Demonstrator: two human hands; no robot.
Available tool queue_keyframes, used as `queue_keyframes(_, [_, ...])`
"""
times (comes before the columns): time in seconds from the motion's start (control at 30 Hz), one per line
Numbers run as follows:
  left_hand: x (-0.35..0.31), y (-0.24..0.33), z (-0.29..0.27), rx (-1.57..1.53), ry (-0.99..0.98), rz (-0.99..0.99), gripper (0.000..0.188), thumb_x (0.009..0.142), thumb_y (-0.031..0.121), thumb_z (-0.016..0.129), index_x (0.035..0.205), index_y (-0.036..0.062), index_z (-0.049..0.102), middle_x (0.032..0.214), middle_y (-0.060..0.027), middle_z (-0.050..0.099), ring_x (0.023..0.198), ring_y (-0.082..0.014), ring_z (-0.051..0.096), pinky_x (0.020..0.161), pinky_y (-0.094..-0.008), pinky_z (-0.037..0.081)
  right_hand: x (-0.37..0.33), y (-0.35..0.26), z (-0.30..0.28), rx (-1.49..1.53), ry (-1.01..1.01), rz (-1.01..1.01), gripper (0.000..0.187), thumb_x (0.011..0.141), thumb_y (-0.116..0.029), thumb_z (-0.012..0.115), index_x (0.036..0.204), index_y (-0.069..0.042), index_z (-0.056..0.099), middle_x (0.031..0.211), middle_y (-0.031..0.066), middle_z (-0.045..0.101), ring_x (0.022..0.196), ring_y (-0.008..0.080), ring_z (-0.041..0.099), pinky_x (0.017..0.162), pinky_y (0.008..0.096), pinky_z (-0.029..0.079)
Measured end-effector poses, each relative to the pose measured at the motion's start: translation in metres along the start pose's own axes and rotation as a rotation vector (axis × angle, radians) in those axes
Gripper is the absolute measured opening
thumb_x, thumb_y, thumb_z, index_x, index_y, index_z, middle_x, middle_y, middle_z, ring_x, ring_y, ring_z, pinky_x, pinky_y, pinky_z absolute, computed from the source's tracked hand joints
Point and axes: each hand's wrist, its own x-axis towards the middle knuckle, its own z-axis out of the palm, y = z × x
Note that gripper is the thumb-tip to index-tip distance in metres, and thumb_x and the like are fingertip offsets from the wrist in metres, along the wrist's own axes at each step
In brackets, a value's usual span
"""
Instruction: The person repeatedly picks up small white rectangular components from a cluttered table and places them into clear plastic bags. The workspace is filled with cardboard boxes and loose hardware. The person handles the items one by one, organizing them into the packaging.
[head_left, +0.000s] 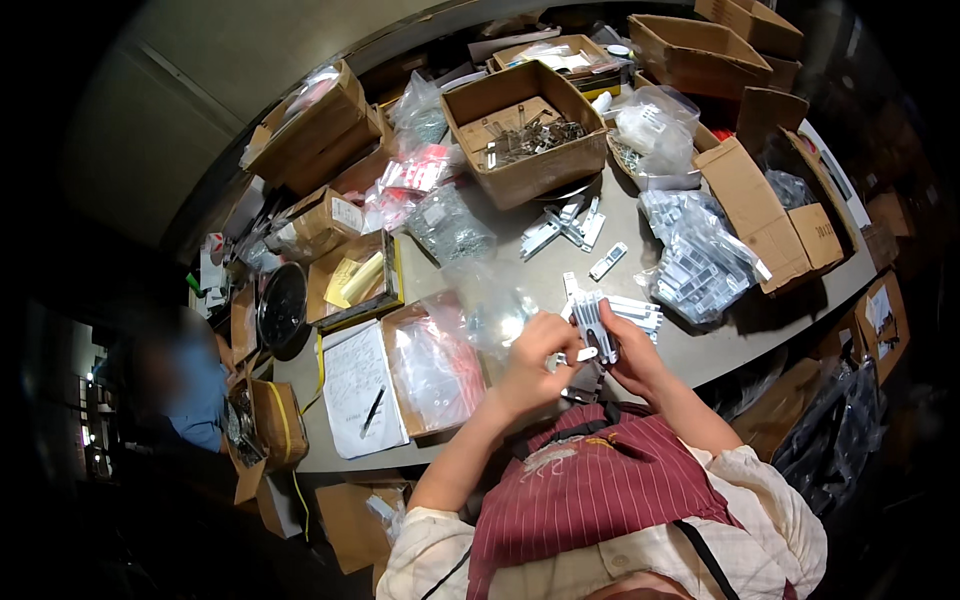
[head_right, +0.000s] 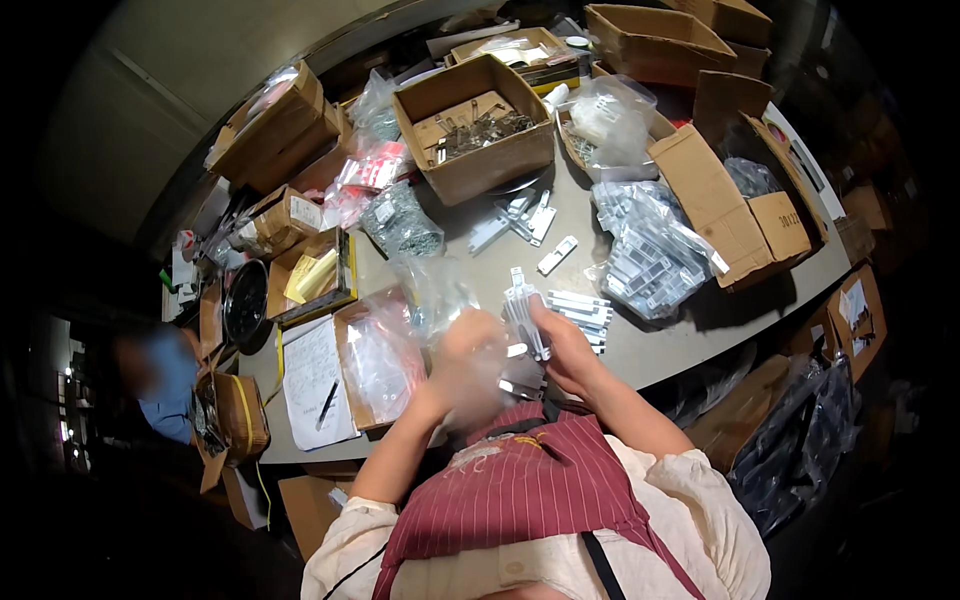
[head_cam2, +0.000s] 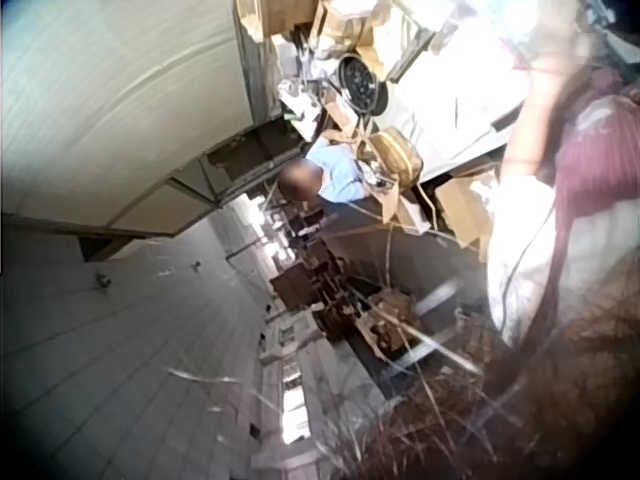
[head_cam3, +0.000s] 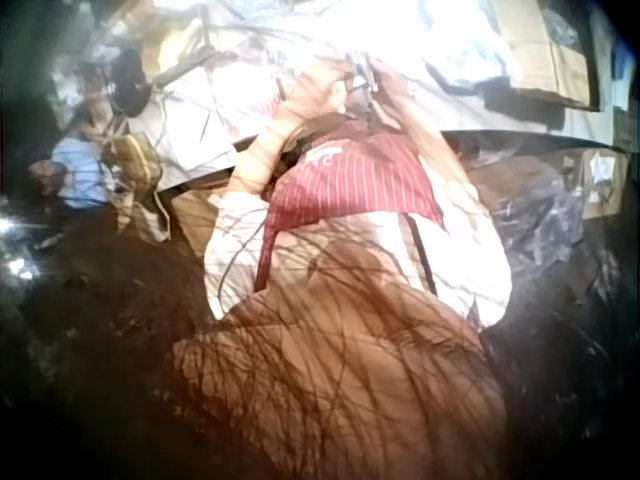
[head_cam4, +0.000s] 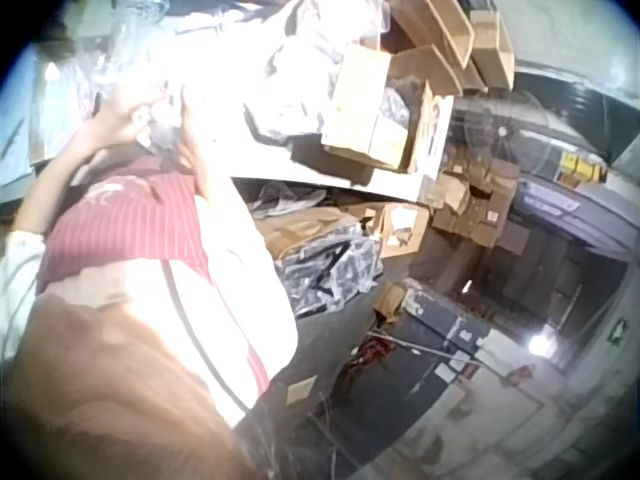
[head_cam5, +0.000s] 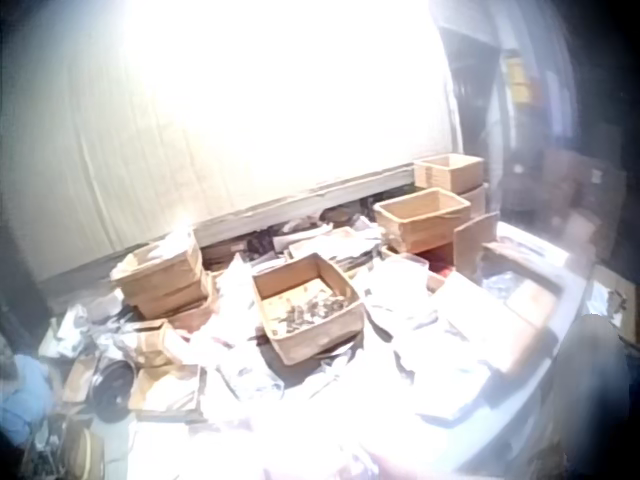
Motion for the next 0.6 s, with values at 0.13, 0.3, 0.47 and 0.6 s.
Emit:
queue_keyframes(0.13, [-0.002, 0.006, -0.006, -1.016, 0.234, -0.371, 0.019, 0.065, -0.003, 0.064, 0.075, 0.0067, 0.051, 0.096, -0.0096, 0.060, 0.080, -0.0166, 0.055, 0.068, -0.0279, 0.048, 0.007, 0.005, -0.019, 0.144, -0.117, 0.027, 0.047, 0.107, -0.042, 0.042, 0.118, 0.000, 0.059, 0.098, 0.0080, 0.065, 0.086, 0.0174, 0.064, 0.076, 0.0317, 0.053])
queue_keyframes(0.3, [-0.015, -0.002, 0.003, -1.494, 0.158, -0.636, 0.019, 0.079, 0.001, 0.056, 0.098, 0.0026, 0.052, 0.088, -0.0119, 0.060, 0.062, -0.0117, 0.050, 0.055, -0.0236, 0.047, 0.013, 0.009, -0.024, 0.202, -0.048, -0.012, 0.046, 0.107, -0.041, 0.041, 0.116, 0.000, 0.059, 0.096, 0.0079, 0.065, 0.085, 0.0181, 0.064, 0.079, 0.0335, 0.054])
queue_keyframes(0.47, [-0.030, -0.013, 0.046, -0.704, 0.051, -0.698, 0.026, 0.096, 0.027, 0.066, 0.095, 0.0026, 0.059, 0.063, 0.0015, 0.053, 0.049, -0.0090, 0.045, 0.049, -0.0280, 0.040, 0.016, 0.015, -0.024, 0.120, 0.040, -0.024, 0.041, 0.107, -0.039, 0.043, 0.116, -0.003, 0.060, 0.098, 0.0074, 0.065, 0.086, 0.0171, 0.064, 0.082, 0.0329, 0.052])
queue_keyframes(0.6, [-0.027, -0.004, 0.053, -0.368, 0.104, -0.627, 0.029, 0.096, 0.031, 0.064, 0.093, 0.0025, 0.059, 0.058, -0.0042, 0.056, 0.053, -0.0162, 0.057, 0.051, -0.0356, 0.043, 0.012, 0.017, -0.019, 0.037, 0.088, -0.049, 0.038, 0.107, -0.038, 0.044, 0.116, -0.005, 0.060, 0.099, 0.0065, 0.065, 0.089, 0.0165, 0.063, 0.082, 0.0322, 0.051])
